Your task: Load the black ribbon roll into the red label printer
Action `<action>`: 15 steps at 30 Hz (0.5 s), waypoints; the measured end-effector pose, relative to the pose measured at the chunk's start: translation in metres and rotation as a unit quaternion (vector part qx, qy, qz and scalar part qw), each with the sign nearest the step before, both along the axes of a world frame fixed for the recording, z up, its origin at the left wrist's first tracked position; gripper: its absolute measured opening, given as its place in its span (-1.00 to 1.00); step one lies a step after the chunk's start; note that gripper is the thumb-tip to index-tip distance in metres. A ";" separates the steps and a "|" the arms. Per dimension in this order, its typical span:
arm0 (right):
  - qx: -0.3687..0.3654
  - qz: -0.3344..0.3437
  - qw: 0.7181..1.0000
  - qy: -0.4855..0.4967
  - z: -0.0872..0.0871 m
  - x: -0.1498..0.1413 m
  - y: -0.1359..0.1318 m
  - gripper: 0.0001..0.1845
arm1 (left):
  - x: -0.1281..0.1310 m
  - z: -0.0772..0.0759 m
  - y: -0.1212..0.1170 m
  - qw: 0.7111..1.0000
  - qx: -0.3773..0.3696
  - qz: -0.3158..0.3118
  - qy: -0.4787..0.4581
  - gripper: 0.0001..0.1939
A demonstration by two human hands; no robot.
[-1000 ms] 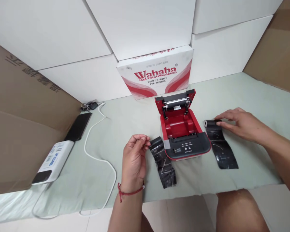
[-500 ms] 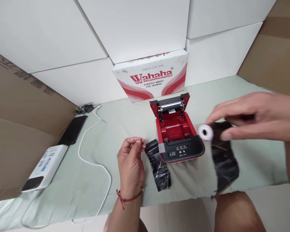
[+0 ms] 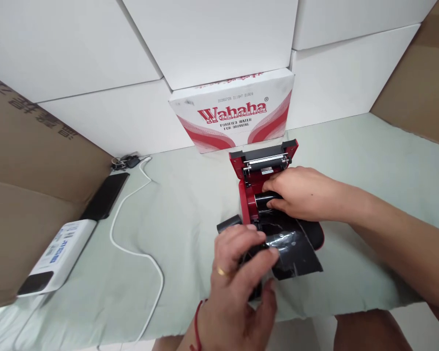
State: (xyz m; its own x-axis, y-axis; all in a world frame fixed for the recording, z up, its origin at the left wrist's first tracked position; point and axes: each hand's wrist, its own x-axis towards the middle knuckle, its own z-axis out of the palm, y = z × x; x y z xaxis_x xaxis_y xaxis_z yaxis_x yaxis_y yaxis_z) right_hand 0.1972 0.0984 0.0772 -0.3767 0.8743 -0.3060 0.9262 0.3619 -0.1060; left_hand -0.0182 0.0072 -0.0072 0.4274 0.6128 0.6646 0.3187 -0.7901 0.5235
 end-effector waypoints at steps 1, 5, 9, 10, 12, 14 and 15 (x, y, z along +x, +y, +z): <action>0.004 0.004 1.000 -0.008 -0.001 0.000 0.000 -0.76 | 0.003 -0.001 -0.002 0.999 0.031 -0.003 0.027 -0.47; 0.004 0.034 0.999 0.037 0.005 0.006 -0.009 -0.75 | 0.009 -0.008 0.000 0.996 0.071 0.009 0.060 -0.53; 0.099 0.059 0.950 0.292 0.025 0.023 -0.026 -0.70 | 0.006 -0.013 0.002 0.996 0.078 0.015 0.050 -0.52; 0.173 0.029 0.930 0.323 0.028 0.029 -0.028 -0.68 | 0.006 -0.014 0.001 0.995 0.081 0.018 0.049 -0.53; 0.326 -0.029 0.889 0.321 0.030 0.038 -0.026 -0.67 | 0.005 -0.017 0.000 0.995 0.088 0.035 0.038 -0.54; 0.381 -0.041 0.878 0.286 0.025 0.046 -0.016 -0.59 | 0.007 -0.021 -0.002 0.993 0.098 0.062 0.024 -0.56; 0.366 -0.029 0.888 0.276 0.021 0.050 -0.010 -0.52 | 0.008 -0.022 -0.002 0.992 0.106 0.073 0.017 -0.58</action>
State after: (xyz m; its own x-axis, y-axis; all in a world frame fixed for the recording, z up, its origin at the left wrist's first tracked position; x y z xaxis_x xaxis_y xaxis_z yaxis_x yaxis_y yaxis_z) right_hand 0.2469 0.0880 0.0982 -0.2407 0.7858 0.5696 0.8258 0.4742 -0.3052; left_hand -0.0104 0.0047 -0.0296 0.3689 0.5176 0.7720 0.4521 -0.8256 0.3375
